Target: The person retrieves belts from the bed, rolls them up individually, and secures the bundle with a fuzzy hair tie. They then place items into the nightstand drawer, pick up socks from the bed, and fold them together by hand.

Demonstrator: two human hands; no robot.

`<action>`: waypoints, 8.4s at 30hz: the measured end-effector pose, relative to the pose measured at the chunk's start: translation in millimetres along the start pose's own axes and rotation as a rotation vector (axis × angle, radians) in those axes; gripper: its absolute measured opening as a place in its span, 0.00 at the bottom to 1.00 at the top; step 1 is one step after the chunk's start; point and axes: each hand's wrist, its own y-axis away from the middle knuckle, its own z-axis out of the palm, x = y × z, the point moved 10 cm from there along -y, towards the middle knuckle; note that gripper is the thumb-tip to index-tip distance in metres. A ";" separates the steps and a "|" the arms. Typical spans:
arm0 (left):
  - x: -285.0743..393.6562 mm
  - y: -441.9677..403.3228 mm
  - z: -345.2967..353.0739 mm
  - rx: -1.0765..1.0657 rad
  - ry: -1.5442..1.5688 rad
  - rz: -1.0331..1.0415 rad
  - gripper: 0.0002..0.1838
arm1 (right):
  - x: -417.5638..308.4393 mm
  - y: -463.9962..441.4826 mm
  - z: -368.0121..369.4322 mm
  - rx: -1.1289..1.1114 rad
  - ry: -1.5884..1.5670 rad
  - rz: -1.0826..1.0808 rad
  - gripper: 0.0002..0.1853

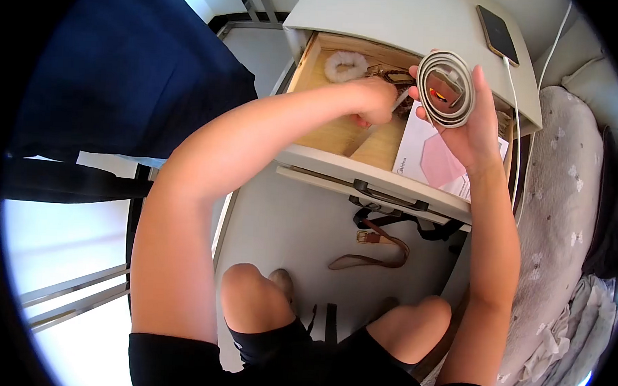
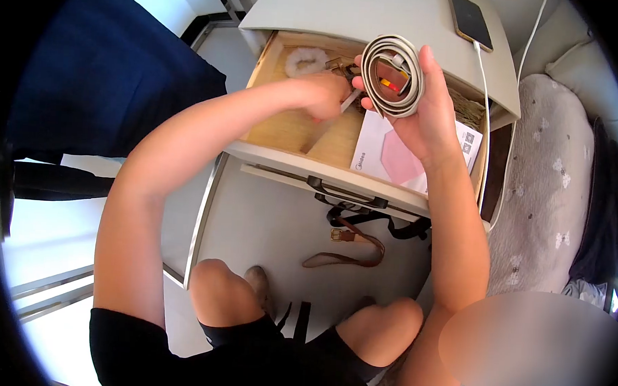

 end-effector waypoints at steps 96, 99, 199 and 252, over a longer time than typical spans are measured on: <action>-103.8 266.8 62.9 0.829 0.933 0.177 0.11 | 67.3 -80.0 76.4 -0.277 1.842 -0.685 0.14; -91.7 269.2 65.1 0.805 0.881 0.163 0.11 | 103.4 -99.8 68.8 -0.387 2.146 -0.751 0.11; 124.8 341.0 -17.0 1.069 0.302 0.966 0.25 | 5.7 216.3 145.4 -0.424 0.559 -0.091 0.27; 90.2 298.8 35.9 0.088 0.965 0.989 0.27 | 4.1 214.8 156.4 -0.438 0.636 -0.156 0.18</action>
